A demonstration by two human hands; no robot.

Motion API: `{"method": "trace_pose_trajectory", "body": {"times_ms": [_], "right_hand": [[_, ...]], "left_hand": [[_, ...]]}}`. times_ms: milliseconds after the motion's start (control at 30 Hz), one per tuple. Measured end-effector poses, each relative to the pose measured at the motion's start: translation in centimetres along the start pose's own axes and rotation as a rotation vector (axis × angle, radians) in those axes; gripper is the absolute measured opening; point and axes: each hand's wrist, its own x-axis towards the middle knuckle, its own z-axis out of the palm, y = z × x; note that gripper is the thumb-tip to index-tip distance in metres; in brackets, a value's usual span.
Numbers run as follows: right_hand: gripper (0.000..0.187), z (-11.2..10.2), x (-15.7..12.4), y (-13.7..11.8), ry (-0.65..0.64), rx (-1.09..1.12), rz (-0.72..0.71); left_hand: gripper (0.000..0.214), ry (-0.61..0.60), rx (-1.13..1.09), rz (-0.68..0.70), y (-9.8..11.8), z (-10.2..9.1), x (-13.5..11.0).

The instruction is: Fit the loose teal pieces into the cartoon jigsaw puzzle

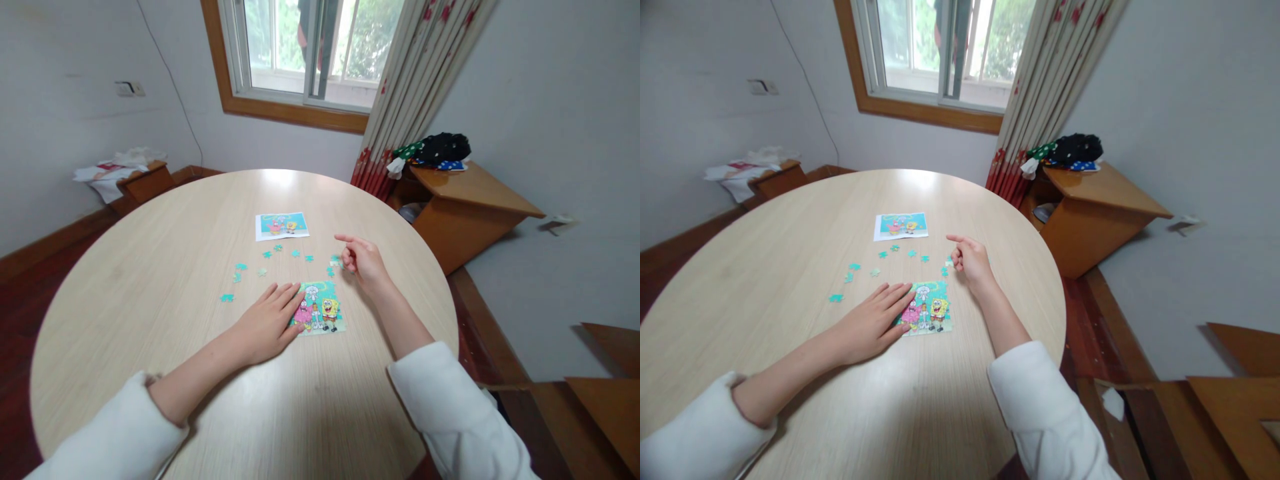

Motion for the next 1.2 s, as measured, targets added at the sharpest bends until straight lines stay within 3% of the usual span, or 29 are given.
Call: {"method": "trace_pose_trajectory", "body": {"times_ms": [333,500,733,1000,1200], "right_hand": [[0.035,-0.3,0.1,0.0,0.025,-0.018,0.015],[0.034,-0.3,0.1,0.1,0.020,-0.019,0.007],[0.034,-0.2,0.2,0.2,0.001,-0.029,0.021],[0.031,-0.3,0.1,0.2,-0.026,-0.044,0.039],[0.032,-0.3,0.1,0.1,-0.037,-0.060,0.058]], "left_hand": [[0.057,0.065,-0.034,0.014,-0.2,-0.2,0.1],[0.059,0.088,-0.011,0.076,1.2,-0.4,0.1],[0.067,0.009,-0.020,0.129,2.9,0.5,0.0],[0.057,0.010,-0.030,0.091,2.1,-1.0,-1.0],[0.050,0.101,-0.076,0.105,1.4,-0.8,-0.8]]}}
